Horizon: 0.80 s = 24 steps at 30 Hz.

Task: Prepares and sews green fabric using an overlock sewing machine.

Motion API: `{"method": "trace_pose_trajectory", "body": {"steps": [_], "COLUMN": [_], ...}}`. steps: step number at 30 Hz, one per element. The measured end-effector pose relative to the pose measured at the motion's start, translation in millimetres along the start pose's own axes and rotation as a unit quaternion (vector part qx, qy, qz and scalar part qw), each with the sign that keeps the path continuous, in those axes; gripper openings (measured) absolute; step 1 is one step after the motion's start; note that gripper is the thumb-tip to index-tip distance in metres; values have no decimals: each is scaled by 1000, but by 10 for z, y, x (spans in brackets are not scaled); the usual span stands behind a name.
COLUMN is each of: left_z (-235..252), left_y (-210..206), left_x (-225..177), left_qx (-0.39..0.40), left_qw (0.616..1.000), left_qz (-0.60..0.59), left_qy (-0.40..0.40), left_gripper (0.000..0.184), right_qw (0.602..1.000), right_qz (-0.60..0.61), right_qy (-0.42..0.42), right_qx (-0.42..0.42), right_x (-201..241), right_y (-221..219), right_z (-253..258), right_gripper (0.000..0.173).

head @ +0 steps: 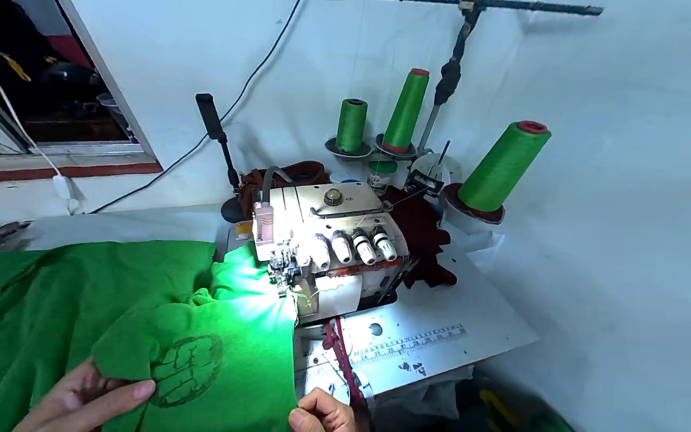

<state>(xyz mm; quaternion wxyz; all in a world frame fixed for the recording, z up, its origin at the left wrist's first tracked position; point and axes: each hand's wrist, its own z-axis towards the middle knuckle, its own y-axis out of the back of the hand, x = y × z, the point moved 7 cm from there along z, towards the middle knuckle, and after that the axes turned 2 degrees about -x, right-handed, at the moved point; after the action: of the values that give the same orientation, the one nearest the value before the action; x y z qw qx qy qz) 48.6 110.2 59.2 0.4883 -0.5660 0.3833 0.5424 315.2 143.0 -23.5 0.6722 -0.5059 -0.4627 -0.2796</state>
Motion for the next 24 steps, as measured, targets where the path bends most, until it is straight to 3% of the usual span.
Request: {"method": "trace_pose_trajectory", "body": {"steps": [7,12,13,14,16,17,19,21,24], "left_z": [120,433,480,492,444,408,385,438,559], "left_y": [-90,-105,-88,-120,-394,-571,-879,-1029,-980], "left_x": [-84,-199,-187,-188,-216,-189,-37,120,217], "left_qx": [-27,-203,-239,-247,-227,-204,-145,-111,-78], "left_qw": [999,973,960,945,909,889,869,861,866], "left_qz": [44,106,143,202,315,355,383,399,407], "left_qy": [2,-2,-26,-68,-154,-207,-278,-295,-281], "left_gripper": [41,29,32,49,80,82,63,41,35], "right_qw": [998,995,993,992,990,990,988,988,986], "right_qz": [-36,-68,-71,-73,-77,-81,-83,-82,-84], "right_qy": [-15,50,61,64,50,39,23,8,-8], "right_qx": [-56,-60,-67,-77,-104,-113,-124,-130,-142], "right_x": [8,190,226,260,294,302,300,285,255], "right_y": [20,-107,-129,-147,-167,-173,-185,-189,-168], "right_z": [71,390,470,551,705,769,862,889,920], "right_gripper": [12,12,13,13,13,13,17,21,27]}}
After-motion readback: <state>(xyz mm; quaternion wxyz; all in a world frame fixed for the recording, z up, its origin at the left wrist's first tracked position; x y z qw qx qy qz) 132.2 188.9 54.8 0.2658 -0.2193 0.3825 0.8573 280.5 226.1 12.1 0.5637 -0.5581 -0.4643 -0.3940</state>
